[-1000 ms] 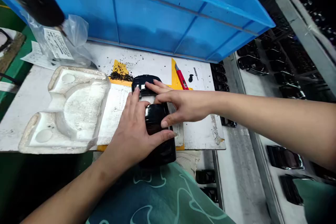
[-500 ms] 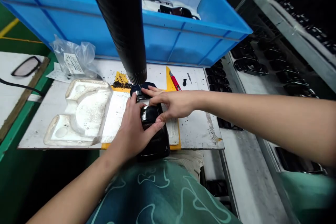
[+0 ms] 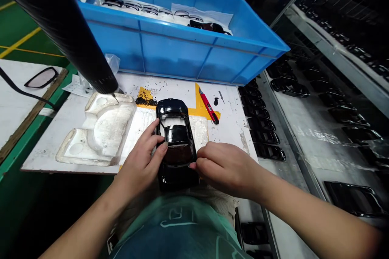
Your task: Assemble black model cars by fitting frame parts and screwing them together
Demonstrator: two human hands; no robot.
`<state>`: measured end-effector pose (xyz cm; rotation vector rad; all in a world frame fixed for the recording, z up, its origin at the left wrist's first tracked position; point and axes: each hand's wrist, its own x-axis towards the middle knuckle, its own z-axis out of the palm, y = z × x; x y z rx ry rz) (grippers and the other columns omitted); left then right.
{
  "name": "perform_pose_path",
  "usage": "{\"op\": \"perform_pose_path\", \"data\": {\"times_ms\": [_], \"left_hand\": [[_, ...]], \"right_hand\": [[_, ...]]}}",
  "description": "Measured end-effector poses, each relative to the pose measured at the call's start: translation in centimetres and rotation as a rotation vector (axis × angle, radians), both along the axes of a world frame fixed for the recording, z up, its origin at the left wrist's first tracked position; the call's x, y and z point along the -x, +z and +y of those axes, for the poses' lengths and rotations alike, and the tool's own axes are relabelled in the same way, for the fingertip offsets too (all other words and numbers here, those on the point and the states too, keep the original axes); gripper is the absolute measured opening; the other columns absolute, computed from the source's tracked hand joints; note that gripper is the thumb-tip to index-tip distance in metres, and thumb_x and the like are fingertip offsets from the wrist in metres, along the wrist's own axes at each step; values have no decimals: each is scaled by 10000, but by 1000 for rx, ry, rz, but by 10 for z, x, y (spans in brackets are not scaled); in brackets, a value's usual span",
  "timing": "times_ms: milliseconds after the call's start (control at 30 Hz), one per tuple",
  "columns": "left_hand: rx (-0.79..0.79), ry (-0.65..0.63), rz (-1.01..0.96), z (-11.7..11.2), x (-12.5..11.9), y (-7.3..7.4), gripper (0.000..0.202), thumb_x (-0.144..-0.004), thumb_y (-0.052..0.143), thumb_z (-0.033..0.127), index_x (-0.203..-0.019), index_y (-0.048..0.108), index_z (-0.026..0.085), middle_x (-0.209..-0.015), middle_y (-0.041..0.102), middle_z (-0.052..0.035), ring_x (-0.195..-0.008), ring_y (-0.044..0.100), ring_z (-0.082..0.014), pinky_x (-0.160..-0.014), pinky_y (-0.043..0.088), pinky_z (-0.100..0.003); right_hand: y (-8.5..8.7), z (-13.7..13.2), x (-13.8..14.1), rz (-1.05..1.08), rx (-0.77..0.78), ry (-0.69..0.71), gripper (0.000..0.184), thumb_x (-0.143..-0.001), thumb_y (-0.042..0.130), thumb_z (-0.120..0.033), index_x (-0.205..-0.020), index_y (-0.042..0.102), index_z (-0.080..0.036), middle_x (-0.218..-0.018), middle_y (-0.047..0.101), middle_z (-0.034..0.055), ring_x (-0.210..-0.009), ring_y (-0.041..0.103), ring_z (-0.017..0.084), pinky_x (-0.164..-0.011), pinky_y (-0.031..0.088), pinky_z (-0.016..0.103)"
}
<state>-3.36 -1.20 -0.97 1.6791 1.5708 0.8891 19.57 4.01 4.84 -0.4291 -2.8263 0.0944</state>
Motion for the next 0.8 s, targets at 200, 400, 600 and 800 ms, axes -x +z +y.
{"op": "perform_pose_path", "data": {"times_ms": [200, 400, 600, 800], "left_hand": [[10, -70, -54, -4, 12, 2, 338, -1000, 401, 402, -1222, 568, 209, -1622, 241, -62, -1498, 242, -178, -1241, 251, -391], [-33, -242, 94, -7, 20, 0, 904, -697, 673, 738, -1323, 481, 114, -1631, 80, -211, -1512, 153, -342, -1204, 301, -517], [-93, -196, 148, -5, 14, -3, 922, -644, 624, 826, -1250, 521, 138, -1614, 139, -240, -1496, 201, -370, -1164, 346, -569], [-135, -97, 183, -4, 1, -8, 951, -576, 607, 881, -1185, 557, 153, -1586, 228, -248, -1481, 227, -401, -1146, 350, -618]], "right_hand": [[0, 1, 20, -155, -51, 123, 242, -964, 443, -92, -783, 586, -164, -733, 528, 40, -627, 405, 188, -524, 243, 329], [15, 5, 25, -147, -68, 181, 288, -983, 384, -108, -796, 598, -158, -738, 567, 56, -613, 429, 182, -516, 280, 326], [12, 9, 15, 95, -104, -38, 127, -879, 619, -136, -996, 572, -133, -894, 635, 121, -727, 551, 229, -592, 439, 367], [-26, -2, 31, 252, 42, -346, 495, -866, 697, -215, -1282, 452, -107, -1271, 554, 232, -1224, 502, 359, -1011, 463, 558]]}}
